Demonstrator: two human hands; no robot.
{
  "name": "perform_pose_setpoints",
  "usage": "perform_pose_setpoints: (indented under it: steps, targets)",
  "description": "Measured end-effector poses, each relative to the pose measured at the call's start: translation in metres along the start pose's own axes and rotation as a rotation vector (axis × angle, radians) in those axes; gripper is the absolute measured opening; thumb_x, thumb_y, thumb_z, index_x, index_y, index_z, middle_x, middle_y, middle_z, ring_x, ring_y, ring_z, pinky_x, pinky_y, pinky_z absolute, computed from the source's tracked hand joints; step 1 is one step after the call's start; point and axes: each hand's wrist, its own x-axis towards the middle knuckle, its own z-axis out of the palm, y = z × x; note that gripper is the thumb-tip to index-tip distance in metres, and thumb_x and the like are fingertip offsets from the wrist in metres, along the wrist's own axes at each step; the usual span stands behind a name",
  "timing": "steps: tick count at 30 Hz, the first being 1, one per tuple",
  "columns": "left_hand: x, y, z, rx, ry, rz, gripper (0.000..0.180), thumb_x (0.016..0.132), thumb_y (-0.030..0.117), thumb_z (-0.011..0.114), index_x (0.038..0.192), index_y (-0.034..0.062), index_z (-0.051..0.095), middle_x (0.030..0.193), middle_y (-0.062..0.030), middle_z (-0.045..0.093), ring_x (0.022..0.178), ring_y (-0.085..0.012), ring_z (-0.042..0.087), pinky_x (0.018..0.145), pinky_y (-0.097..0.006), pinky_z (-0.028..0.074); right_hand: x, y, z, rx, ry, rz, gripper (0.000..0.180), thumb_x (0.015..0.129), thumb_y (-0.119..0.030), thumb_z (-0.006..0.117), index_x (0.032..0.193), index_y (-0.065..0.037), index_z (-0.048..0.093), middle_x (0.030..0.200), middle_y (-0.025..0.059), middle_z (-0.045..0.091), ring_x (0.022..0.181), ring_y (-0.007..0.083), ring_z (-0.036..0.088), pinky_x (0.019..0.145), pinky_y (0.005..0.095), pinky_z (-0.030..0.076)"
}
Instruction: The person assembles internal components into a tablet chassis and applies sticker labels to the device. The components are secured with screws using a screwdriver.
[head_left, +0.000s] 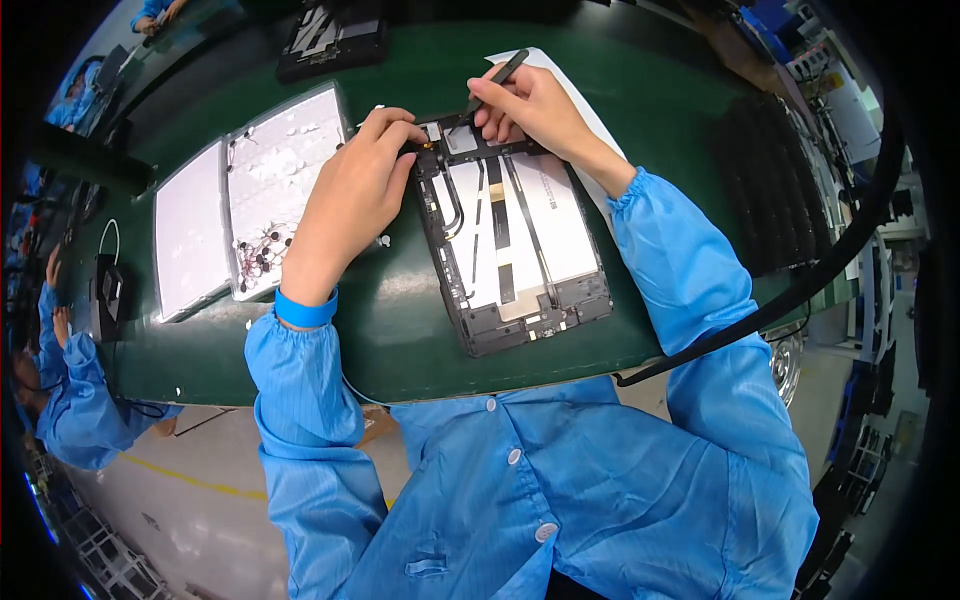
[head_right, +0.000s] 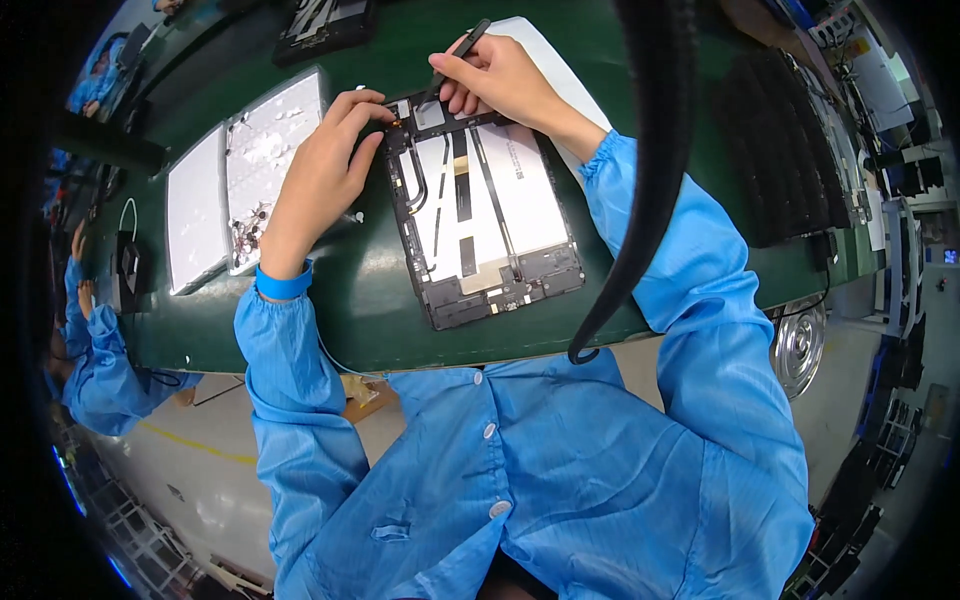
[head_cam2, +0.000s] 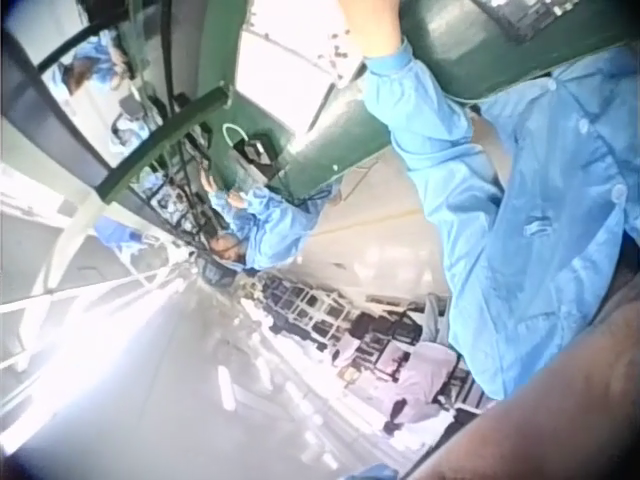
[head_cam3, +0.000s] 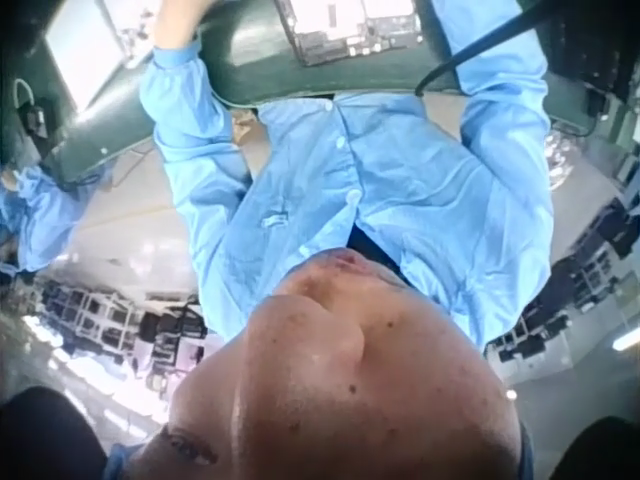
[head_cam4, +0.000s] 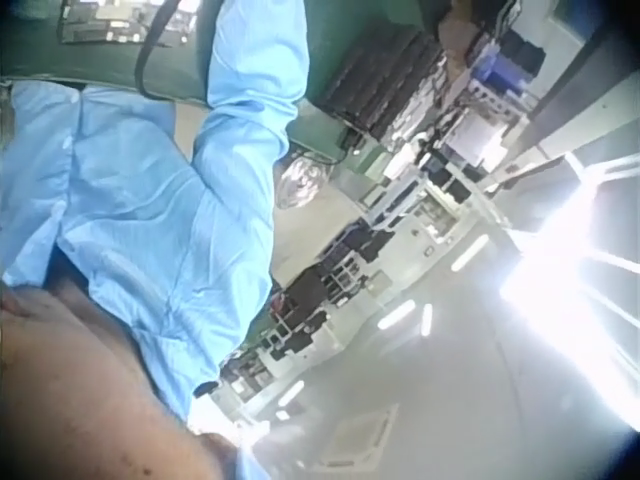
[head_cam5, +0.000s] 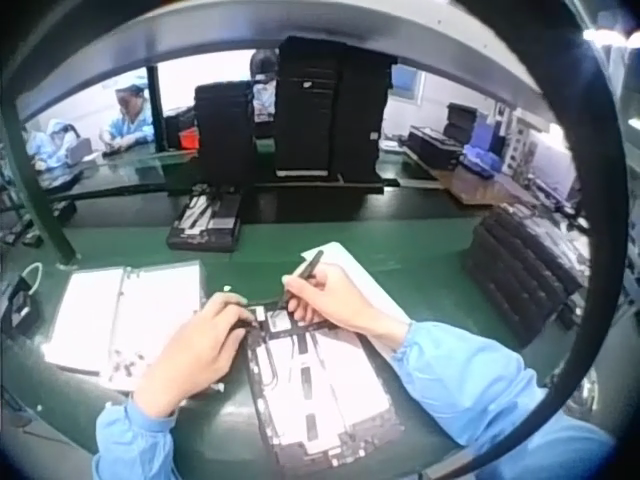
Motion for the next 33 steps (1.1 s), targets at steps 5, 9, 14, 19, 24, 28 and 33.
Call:
perform_pose_setpoints:
  steps: [5, 9, 14, 19, 24, 28, 33]
  targets:
    - [0.002, -0.001, -0.001, 0.040, -0.059, 0.007, 0.020, 0.095, 0.009, 0.059, 0.115, 0.0064, 0.061, 0.128, -0.0100, 0.058, 0.103, -0.0377, 0.063, 0.088, -0.041, 0.052, 0.000, -0.004, 0.005, -0.025, 0.005, -0.011, 0.037, 0.099, -0.038, 0.065, 0.102, -0.002, 0.064, 0.080, 0.0073, 0.070, 0.066, 0.0101, 0.068, 0.056, 0.0193, 0.052]
    - [0.000, 0.009, -0.003, 0.091, -0.044, 0.093, 0.022, 0.095, 0.015, 0.061, 0.114, 0.0070, 0.068, 0.121, -0.0109, 0.060, 0.099, -0.0363, 0.063, 0.086, -0.044, 0.052, 0.001, -0.003, 0.007, -0.014, 0.002, -0.032, 0.034, 0.098, -0.034, 0.066, 0.104, 0.000, 0.065, 0.081, 0.0078, 0.070, 0.067, 0.0101, 0.068, 0.056, 0.0199, 0.052]
    - [0.004, 0.012, 0.008, 0.183, -0.015, 0.229, 0.024, 0.094, 0.017, 0.061, 0.114, 0.0075, 0.071, 0.122, -0.0094, 0.062, 0.116, -0.0333, 0.057, 0.105, -0.045, 0.041, -0.003, -0.017, -0.004, 0.024, 0.156, -0.234, 0.026, 0.098, -0.024, 0.068, 0.107, 0.000, 0.066, 0.084, 0.0094, 0.071, 0.067, 0.0092, 0.065, 0.057, 0.0206, 0.051]
    - [0.002, 0.024, 0.012, 0.309, -0.006, 0.296, 0.027, 0.092, 0.015, 0.062, 0.115, 0.0031, 0.068, 0.119, -0.0087, 0.067, 0.122, -0.0339, 0.055, 0.109, -0.046, 0.040, -0.035, -0.050, -0.064, -0.135, 0.217, -0.445, 0.023, 0.100, -0.022, 0.064, 0.109, -0.001, 0.066, 0.081, 0.0090, 0.070, 0.064, 0.0091, 0.063, 0.060, 0.0224, 0.051]
    - [0.007, 0.116, 0.056, 0.025, -0.190, 0.493, 0.036, 0.093, 0.027, 0.063, 0.126, 0.0101, 0.065, 0.135, -0.0198, 0.056, 0.130, -0.0394, 0.049, 0.113, -0.049, 0.036, -0.123, 0.018, -0.136, -0.017, 0.171, -0.022, 0.023, 0.100, -0.022, 0.063, 0.105, 0.000, 0.063, 0.071, 0.0050, 0.065, 0.061, 0.0098, 0.062, 0.063, 0.0241, 0.052]
    - [0.015, 0.133, 0.096, 0.115, -0.316, 0.498, 0.040, 0.098, 0.033, 0.058, 0.134, 0.0182, 0.063, 0.145, -0.0286, 0.044, 0.136, -0.0429, 0.043, 0.117, -0.052, 0.030, -0.156, 0.038, -0.143, 0.071, 0.163, 0.086, 0.023, 0.099, -0.023, 0.065, 0.103, -0.001, 0.063, 0.070, 0.0058, 0.065, 0.060, 0.0090, 0.063, 0.052, 0.0222, 0.050]
    - [0.024, 0.140, 0.098, 0.196, -0.380, 0.498, 0.041, 0.100, 0.040, 0.053, 0.133, 0.0192, 0.065, 0.140, -0.0297, 0.049, 0.133, -0.0402, 0.045, 0.117, -0.050, 0.029, -0.160, 0.034, -0.151, -0.008, 0.113, 0.111, 0.025, 0.097, -0.024, 0.067, 0.104, 0.000, 0.064, 0.079, 0.0092, 0.070, 0.059, 0.0067, 0.061, 0.048, 0.0205, 0.047]
